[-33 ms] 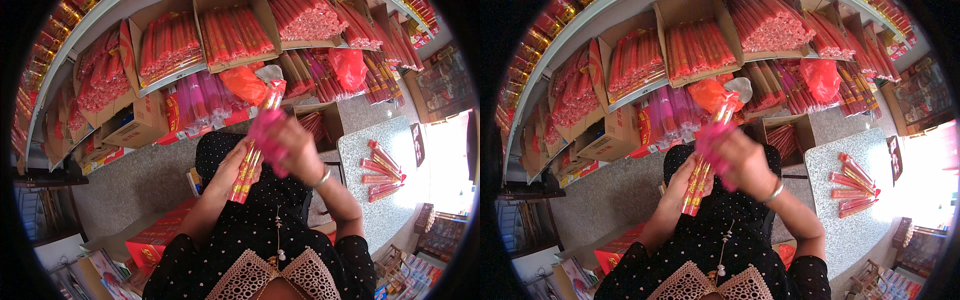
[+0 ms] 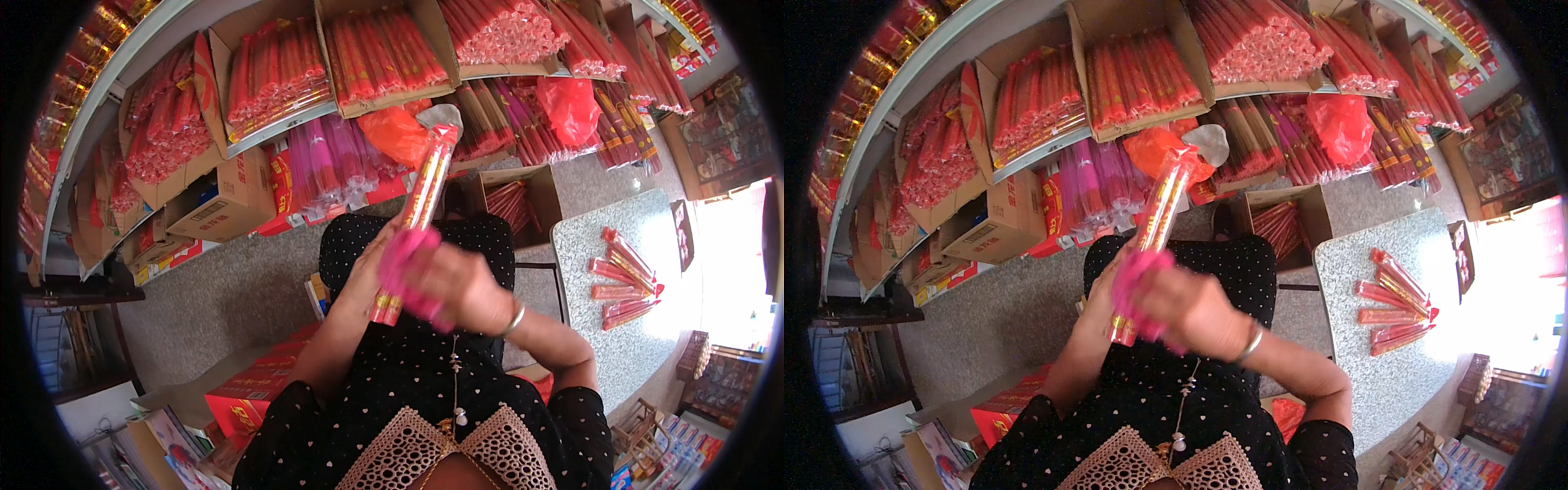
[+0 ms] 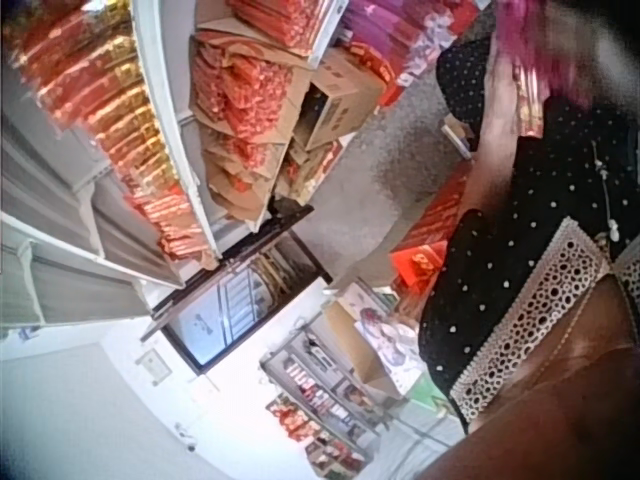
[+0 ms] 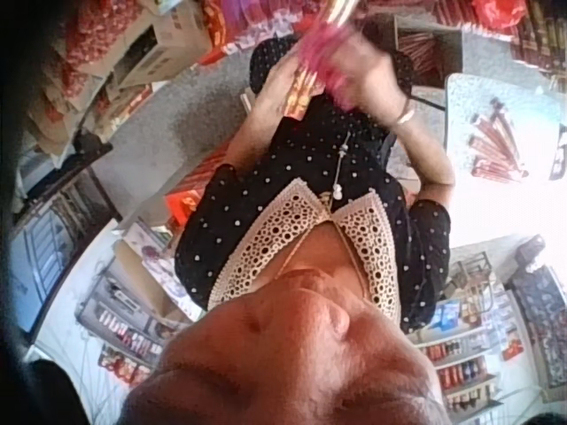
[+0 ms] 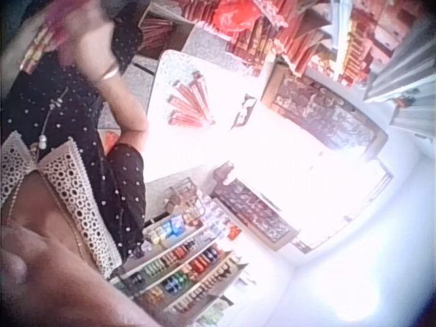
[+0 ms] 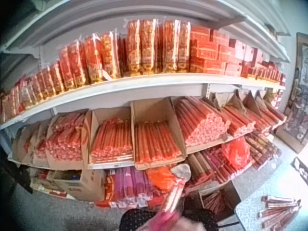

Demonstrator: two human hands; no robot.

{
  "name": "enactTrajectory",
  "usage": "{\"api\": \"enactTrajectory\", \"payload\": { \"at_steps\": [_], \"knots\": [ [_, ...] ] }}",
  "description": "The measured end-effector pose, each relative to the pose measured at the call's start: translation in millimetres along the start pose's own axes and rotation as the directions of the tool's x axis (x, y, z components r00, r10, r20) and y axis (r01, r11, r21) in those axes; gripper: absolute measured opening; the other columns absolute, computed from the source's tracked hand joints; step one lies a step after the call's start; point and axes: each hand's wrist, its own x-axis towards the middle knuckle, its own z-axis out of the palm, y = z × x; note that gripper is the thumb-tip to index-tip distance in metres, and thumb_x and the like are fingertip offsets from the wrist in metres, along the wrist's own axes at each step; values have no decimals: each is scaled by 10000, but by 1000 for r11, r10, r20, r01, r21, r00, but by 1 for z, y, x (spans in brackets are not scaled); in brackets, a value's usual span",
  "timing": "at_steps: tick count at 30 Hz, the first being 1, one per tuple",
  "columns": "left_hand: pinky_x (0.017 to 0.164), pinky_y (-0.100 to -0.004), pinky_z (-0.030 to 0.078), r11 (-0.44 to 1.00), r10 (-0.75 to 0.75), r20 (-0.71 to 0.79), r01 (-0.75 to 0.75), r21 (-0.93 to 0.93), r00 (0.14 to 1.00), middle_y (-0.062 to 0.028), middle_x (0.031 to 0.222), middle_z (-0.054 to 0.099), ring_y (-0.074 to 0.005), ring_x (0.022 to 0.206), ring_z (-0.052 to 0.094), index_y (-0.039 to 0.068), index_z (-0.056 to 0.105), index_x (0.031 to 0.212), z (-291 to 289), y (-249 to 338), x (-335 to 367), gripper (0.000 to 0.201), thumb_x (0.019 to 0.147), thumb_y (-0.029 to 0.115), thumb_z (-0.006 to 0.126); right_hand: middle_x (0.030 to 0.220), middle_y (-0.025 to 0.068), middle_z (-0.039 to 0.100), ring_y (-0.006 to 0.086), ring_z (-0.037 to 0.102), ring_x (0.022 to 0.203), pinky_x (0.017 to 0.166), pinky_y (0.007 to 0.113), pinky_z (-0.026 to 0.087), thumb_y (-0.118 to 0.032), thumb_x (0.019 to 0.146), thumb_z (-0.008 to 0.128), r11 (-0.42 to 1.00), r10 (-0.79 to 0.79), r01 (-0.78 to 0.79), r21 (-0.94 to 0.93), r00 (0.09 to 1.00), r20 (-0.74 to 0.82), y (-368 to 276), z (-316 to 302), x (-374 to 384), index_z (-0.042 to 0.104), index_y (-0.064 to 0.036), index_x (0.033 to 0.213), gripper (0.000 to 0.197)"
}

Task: The person wipes packages of red candles with a cloth, taking them from boxes and shelves and placing them on a table.

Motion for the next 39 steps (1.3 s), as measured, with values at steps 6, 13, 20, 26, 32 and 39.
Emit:
{"api": "enactTrajectory", "payload": {
  "at_steps": [6,13,20,26,32,39],
  "knots": [
    [593,-228,468,999,-1,-263,9,31,965,-38,909,574,-99,722,556,109,335,1366,27,11,-1,503,946,367,433,993,100,576,251,611,841,664,331,543,-104,563,680,997,-66,67,-32,998,12,0,5,0,630,-81,919,360],
    [519,-272,436,995,-66,160,76,-58,985,-84,876,524,-149,634,524,178,293,1382,4,-2,-6,490,949,383,395,945,101,572,290,606,775,600,368,530,-86,666,676,930,229,-312,-197,906,-356,58,-41,27,606,-75,950,293],
    [834,-304,488,994,39,62,-45,101,997,-85,1143,569,-172,995,576,66,363,1345,-16,7,-2,510,954,393,391,940,73,536,240,601,835,663,312,544,-116,625,638,999,-34,35,-4,989,147,-27,10,-10,601,-89,946,325],
    [526,-266,471,1000,4,184,2,-30,983,-60,881,537,-125,664,551,135,307,1385,2,4,-14,665,857,454,556,974,111,566,287,617,800,666,353,541,-94,640,680,970,116,-159,-186,968,-224,30,-32,19,598,-86,959,329],
    [506,-279,430,991,-34,174,11,132,984,-93,882,535,-164,651,544,87,247,1396,10,9,-17,750,812,324,653,1021,140,526,352,587,851,713,406,505,-60,651,667,927,250,-331,-176,896,-367,61,-54,19,575,-78,1043,403],
    [514,-278,445,986,-51,154,26,162,987,-90,860,534,-155,674,545,57,277,1380,4,14,-12,702,839,351,615,1008,154,530,359,581,863,726,407,494,-53,659,655,932,274,-341,-124,885,-377,57,-51,13,575,-62,1034,383]
  ]
}}
